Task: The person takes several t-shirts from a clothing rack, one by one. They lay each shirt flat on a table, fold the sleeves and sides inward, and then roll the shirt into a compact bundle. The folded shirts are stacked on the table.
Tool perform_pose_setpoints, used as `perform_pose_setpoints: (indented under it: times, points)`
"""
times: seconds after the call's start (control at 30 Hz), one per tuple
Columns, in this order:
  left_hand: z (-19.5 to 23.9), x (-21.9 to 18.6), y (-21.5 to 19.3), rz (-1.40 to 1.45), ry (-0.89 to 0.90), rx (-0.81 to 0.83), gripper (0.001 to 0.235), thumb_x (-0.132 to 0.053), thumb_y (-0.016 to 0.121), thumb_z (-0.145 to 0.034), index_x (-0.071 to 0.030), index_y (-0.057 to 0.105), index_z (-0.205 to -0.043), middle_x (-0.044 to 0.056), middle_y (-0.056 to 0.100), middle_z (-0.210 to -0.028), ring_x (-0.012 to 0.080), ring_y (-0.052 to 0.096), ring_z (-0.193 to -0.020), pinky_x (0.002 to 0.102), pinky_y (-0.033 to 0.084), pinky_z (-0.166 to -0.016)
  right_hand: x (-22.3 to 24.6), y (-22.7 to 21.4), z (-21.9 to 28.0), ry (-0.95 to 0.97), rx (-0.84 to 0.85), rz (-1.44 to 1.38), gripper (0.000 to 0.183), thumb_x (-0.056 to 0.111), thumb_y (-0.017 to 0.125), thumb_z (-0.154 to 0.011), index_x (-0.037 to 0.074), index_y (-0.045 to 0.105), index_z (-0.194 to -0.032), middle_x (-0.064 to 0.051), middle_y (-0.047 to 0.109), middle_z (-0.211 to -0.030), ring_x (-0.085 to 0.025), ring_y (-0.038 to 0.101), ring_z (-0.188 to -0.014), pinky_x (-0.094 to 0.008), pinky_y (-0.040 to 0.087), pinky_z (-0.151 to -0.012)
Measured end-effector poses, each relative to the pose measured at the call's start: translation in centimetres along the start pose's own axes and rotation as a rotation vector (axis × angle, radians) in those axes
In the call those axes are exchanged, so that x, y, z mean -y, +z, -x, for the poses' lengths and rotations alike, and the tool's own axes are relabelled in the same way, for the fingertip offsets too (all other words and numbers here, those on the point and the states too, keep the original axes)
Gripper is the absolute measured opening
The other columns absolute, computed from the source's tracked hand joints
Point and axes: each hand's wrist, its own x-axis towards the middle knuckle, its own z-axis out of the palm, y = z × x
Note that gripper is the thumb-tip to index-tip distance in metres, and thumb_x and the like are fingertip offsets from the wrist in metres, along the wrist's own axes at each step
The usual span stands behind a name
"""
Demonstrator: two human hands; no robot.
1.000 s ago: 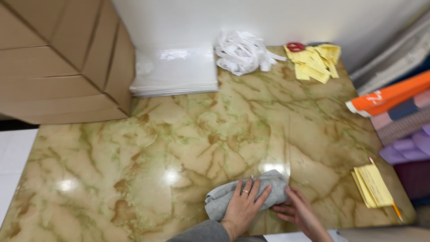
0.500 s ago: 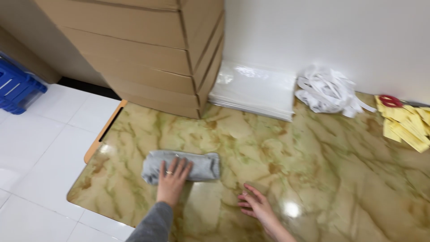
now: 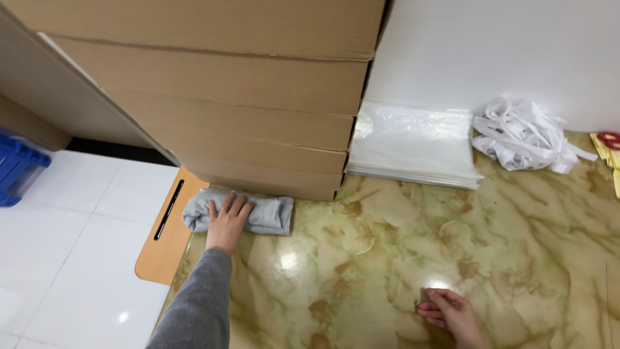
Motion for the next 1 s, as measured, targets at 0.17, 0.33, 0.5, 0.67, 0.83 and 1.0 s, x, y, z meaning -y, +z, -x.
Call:
perform_pose_setpoints:
  times: [0.17,0.33,0.5,0.67,0.83,1.0]
  points:
    - [-2.7,1.6,-0.9,0.103,0.036,0.018,0.103,0.013,0.078,-0.058,-0.029,0.046,-0.147,-0.002,0.046,-0.155,0.0295,0.031,-0.154,0.076,0.026,-0.120,2.7,1.4,2.0,0.008,-0.066,0.010,0.025,0.017,0.076,-0.097,-0.008,0.072,-0.099,-0.038,0.080,-0.088,-0.045,0.079,-0.081,-0.044,0.059,-0.068]
    - [0.4,-1.3,-0.1,0.143,0.039,-0.224,0.108,0.008,0.058,-0.069,-0.026,0.028,-0.167,0.009,0.026,-0.174,0.0482,0.024,-0.157,0.065,0.025,-0.126,4.0,2.0,3.4,0.028,-0.096,-0.002,0.028,0.019,0.076,-0.098,-0.008,0.073,-0.097,-0.035,0.081,-0.090,-0.042,0.079,-0.080,-0.042,0.061,-0.069]
    - [6.5,-12.8,-3.4,0.576,0.138,-0.349,0.104,-0.014,0.072,-0.067,-0.011,0.033,-0.164,0.017,0.036,-0.170,0.0414,0.041,-0.149,0.054,0.027,-0.128,5.6,0.7,9.3,-0.070,-0.090,-0.274,0.032,0.015,0.071,-0.097,-0.004,0.072,-0.122,-0.029,0.077,-0.103,-0.038,0.075,-0.092,-0.045,0.060,-0.088]
    - [10.1,-30.7,-7.8,1.282,0.162,-0.034,0.080,-0.013,0.080,-0.081,-0.010,0.047,-0.153,0.012,0.056,-0.152,0.0278,0.055,-0.139,0.038,0.039,-0.120,3.5,-7.9,15.5,-0.159,-0.110,-0.462,0.030,0.007,0.069,-0.096,-0.007,0.071,-0.122,-0.031,0.076,-0.102,-0.040,0.073,-0.088,-0.047,0.060,-0.085]
    - [10.3,-43.3,-19.8,1.472,0.396,0.057,0.067,-0.008,0.076,-0.086,-0.011,0.052,-0.148,0.011,0.053,-0.148,0.0258,0.058,-0.135,0.035,0.041,-0.120,-1.5,-22.8,20.6,-0.321,-0.193,-0.583,0.032,0.002,0.065,-0.097,-0.009,0.067,-0.127,-0.033,0.076,-0.105,-0.042,0.073,-0.089,-0.049,0.060,-0.085]
    - [11.5,-53.4,-26.3,1.556,0.314,0.252,0.057,-0.020,0.080,-0.084,-0.025,0.063,-0.138,0.001,0.054,-0.146,0.0217,0.064,-0.122,0.039,0.055,-0.098,-2.6,-34.4,29.6,-0.416,-0.406,-0.647,0.028,0.005,0.063,-0.100,-0.003,0.067,-0.127,-0.027,0.072,-0.106,-0.036,0.069,-0.093,-0.048,0.057,-0.091]
